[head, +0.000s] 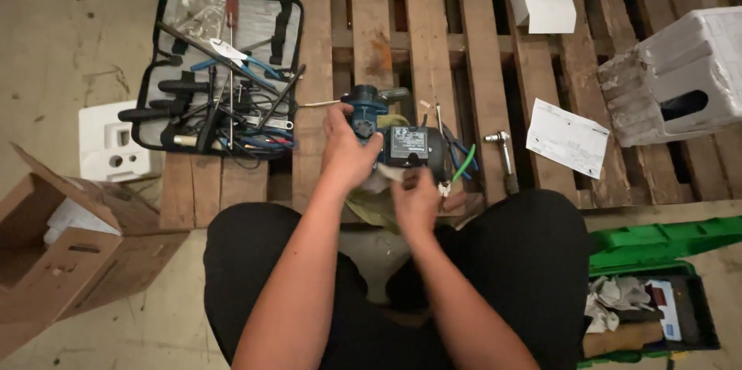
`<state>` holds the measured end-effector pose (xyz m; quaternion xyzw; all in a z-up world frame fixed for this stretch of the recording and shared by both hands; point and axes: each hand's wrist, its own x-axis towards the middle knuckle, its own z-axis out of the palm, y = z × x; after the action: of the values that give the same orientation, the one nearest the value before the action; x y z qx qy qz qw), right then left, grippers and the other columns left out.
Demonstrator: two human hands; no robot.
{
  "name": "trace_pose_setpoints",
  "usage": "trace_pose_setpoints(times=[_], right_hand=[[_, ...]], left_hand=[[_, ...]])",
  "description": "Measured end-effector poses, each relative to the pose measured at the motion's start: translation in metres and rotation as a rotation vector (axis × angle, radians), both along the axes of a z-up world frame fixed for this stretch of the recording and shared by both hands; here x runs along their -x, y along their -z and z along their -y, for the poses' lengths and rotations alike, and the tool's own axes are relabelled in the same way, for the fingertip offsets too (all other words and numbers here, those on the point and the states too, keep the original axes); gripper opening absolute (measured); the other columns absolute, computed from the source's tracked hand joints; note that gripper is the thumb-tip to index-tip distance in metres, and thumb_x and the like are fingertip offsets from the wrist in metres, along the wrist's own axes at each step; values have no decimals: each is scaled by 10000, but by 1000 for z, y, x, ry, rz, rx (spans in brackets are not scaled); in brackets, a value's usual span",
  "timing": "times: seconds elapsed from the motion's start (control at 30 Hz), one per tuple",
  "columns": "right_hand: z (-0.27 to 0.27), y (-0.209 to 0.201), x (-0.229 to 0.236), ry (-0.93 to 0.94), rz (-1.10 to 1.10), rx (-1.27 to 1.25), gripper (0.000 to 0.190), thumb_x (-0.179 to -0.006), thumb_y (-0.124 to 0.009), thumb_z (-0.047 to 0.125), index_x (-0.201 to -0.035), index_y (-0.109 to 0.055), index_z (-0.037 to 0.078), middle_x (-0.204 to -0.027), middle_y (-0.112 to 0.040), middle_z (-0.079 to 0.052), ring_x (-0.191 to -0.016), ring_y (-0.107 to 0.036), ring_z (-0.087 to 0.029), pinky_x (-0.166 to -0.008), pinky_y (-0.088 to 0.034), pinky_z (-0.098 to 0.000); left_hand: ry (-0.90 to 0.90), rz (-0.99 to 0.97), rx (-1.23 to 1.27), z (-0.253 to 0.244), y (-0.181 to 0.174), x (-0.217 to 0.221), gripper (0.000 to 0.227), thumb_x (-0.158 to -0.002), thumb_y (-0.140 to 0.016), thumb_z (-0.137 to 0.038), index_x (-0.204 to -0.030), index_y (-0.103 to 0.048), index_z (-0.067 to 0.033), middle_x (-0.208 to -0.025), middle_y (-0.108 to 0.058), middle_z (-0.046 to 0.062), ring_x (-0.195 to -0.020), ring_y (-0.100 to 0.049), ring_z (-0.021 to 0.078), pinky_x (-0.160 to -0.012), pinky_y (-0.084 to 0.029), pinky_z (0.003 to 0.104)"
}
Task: The person sits on the floor and uses a screwdriver to remove a cover from a blue motor. They then use a cloth to wipe the motor's exterior surfaces, turning it over to clean different sides.
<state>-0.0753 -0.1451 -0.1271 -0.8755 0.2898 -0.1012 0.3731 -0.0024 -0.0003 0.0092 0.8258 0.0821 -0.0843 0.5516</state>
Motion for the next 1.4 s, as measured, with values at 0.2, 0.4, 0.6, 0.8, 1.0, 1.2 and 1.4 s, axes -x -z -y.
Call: trace_pose_setpoints(times=[0.2,0.4,0.6,0.8,1.0,1.2,1.4], right_hand=[[11,-16,10,51,32,-149,195,-819,-727,108,-1011,-697,94,-908,-759,-179,-944,-736,-409,-825,-576,-477],[21,2,17,6,54,67,241,-738,-814,147,-956,-714,161,-894,-761,-99,-967,-706,-392,-852,-544,-500],[14,-21,24,55,27,-138,209,-789,-763,173,-960,-645,155,-861,-767,-86,-893,-747,-346,-802,-580,-448],[33,-91,-6,-218,634,148,220,-800,-726,3,-969,-679,135,-889,-666,-66,-906,-692,-304,-879,-542,-395],[23,-98,-39,-596,704,306,246,-870,-729,64,-1113,-719,104,-1217,-676,-183,-1176,-653,-399,-1015,-519,-470],[22,-96,-19,-685,590,359,179,-877,-686,42,-1054,-710,34,-1233,-690,-250,-1206,-624,-447,-1033,-494,-512],[20,-96,-62,-643,281,495,368,-861,-644,251,-1199,-646,104,-1121,-699,-145,-1125,-642,-364,-994,-484,-521]], left_hand=[[-2,13,22,-2,2,1,636,-851,-740,-217,-1345,-357,-105,-1423,-385,246,-1325,-496,533,-1079,-451,625],[1,13,-21,0,6,0,644,-850,-751,-236,-1351,-365,-115,-1402,-414,232,-1315,-508,519,-1062,-453,635],[-22,-4,-29,-2,5,3,776,-751,-840,-274,-1350,-368,-130,-1392,-441,192,-1360,-485,453,-1108,-426,588],[-41,38,-45,4,4,6,820,-707,-852,-209,-1355,-361,-112,-1382,-432,206,-1373,-464,440,-1115,-422,575],[-61,96,-37,8,10,3,780,-683,-811,-161,-1325,-374,-90,-1367,-421,237,-1353,-453,486,-1131,-409,565],[-82,163,-38,11,10,6,741,-678,-806,-157,-1294,-405,-63,-1312,-453,240,-1327,-467,494,-1121,-413,556],[-135,93,-91,18,11,11,756,-674,-811,-215,-1311,-411,-135,-1340,-452,173,-1312,-511,440,-1103,-446,544]])
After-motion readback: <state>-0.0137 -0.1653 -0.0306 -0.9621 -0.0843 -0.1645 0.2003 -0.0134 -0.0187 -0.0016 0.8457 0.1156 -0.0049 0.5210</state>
